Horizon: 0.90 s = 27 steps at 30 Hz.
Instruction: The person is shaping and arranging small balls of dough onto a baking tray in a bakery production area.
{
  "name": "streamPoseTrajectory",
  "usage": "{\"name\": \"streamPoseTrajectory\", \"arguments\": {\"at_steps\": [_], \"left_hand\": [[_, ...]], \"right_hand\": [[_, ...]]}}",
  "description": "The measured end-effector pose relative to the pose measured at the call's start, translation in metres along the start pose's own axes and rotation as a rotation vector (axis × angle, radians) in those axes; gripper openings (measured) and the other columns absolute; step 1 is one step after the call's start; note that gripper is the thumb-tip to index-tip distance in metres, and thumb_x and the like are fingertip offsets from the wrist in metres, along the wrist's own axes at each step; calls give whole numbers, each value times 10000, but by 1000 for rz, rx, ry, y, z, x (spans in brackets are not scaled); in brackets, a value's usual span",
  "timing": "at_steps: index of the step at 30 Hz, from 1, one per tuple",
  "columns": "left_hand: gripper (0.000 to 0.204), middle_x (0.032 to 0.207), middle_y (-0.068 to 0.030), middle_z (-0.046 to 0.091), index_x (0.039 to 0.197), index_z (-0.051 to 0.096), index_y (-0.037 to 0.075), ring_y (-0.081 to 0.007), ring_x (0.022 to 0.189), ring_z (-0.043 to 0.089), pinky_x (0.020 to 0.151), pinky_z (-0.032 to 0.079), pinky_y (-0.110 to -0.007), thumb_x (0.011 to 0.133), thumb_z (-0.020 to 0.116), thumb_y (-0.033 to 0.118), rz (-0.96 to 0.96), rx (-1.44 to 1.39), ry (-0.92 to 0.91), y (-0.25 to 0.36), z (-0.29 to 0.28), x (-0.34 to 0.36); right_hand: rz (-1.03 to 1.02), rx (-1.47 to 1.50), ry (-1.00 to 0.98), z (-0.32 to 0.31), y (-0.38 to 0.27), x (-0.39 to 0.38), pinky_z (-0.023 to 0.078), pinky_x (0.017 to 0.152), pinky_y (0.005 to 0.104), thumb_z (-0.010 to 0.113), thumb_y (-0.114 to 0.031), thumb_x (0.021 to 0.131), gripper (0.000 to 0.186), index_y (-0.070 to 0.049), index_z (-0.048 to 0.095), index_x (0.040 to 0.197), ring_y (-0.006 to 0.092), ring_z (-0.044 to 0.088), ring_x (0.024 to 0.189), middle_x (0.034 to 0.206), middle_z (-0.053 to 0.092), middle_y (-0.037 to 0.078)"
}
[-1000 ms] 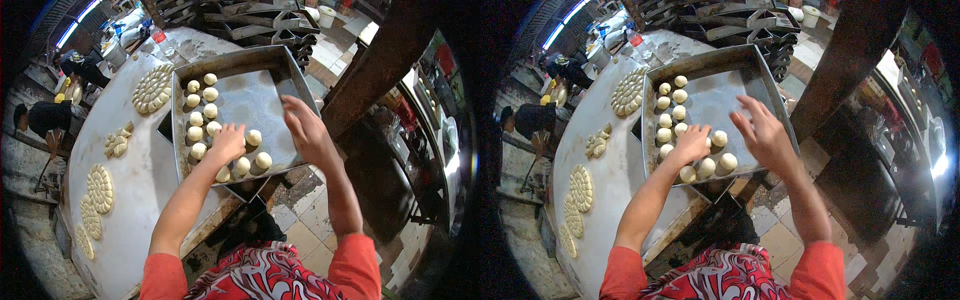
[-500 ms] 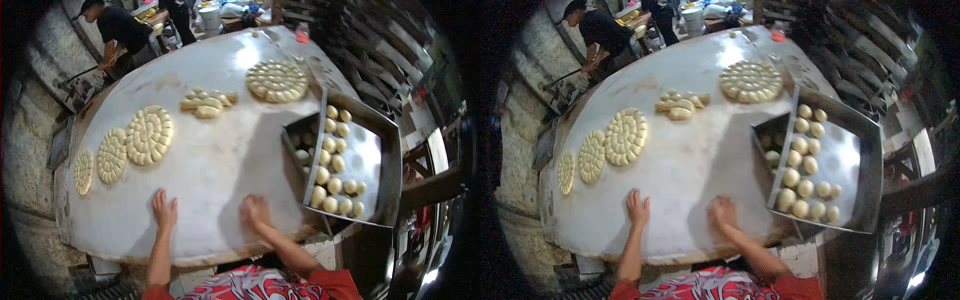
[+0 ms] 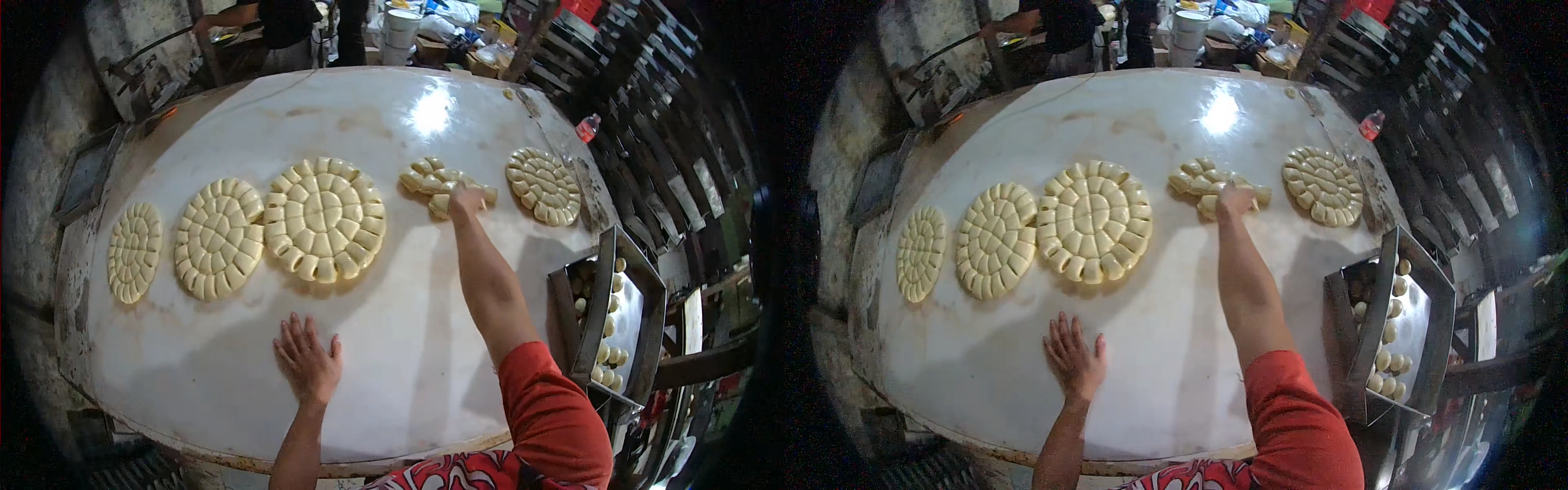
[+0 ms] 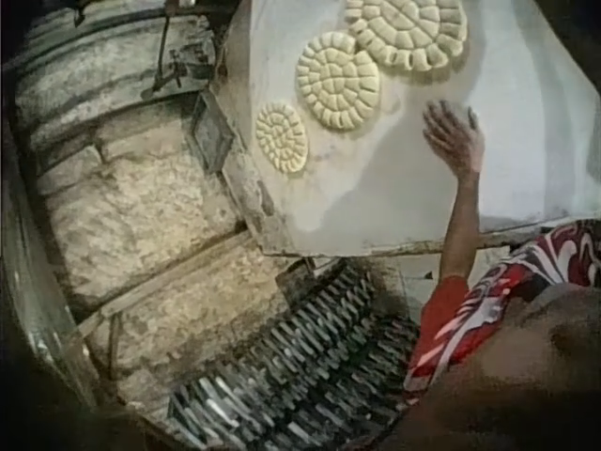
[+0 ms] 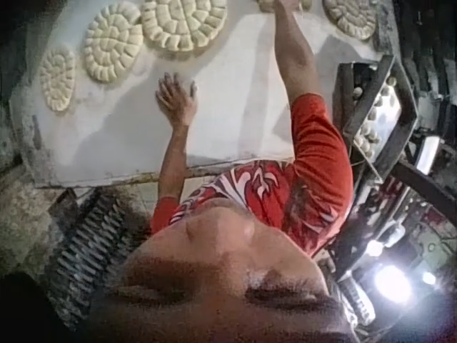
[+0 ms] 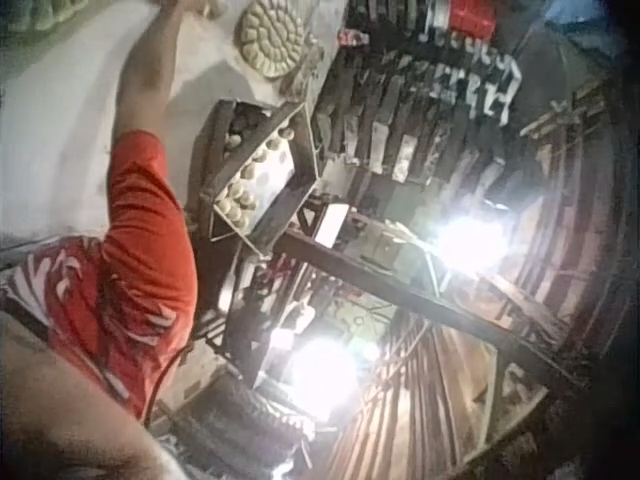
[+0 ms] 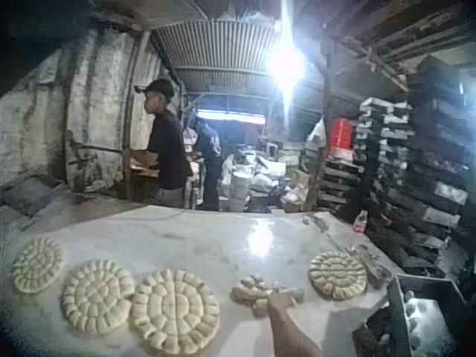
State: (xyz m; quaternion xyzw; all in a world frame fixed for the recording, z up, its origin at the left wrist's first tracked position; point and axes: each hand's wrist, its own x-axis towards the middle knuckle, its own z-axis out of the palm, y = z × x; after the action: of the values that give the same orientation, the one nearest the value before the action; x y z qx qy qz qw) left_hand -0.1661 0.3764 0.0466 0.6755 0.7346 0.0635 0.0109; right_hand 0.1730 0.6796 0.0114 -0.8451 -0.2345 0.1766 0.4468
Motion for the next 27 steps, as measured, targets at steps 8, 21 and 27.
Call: {"name": "streamPoseTrajectory", "arguments": {"at_steps": [8,21,27], "left_hand": [[567,1431,-149,294,1314,395,46,-319,1344,219,1091,138,-506,883,469,407,-7,-29,82,3,-4,-9],[361,1132,-204,519,1097,520,-18,-314,1098,474,921,390,-432,910,487,288,-215,-865,-116,183,15,-210],[277,616,-99,554,752,565,72,-204,537,546,496,447,-349,878,509,313,-464,-1586,-797,237,10,-160]], "right_hand": [[-55,259,-311,-142,117,-119,465,706,341,579,-177,846,304,64,518,1019,198,543,814,948,575,138],[409,894,-585,-335,217,-325,423,604,290,540,-154,871,167,-20,454,920,128,476,707,779,488,42],[271,659,-706,-411,233,-343,514,588,296,490,-81,812,185,-38,483,992,167,559,740,844,511,76]]}}
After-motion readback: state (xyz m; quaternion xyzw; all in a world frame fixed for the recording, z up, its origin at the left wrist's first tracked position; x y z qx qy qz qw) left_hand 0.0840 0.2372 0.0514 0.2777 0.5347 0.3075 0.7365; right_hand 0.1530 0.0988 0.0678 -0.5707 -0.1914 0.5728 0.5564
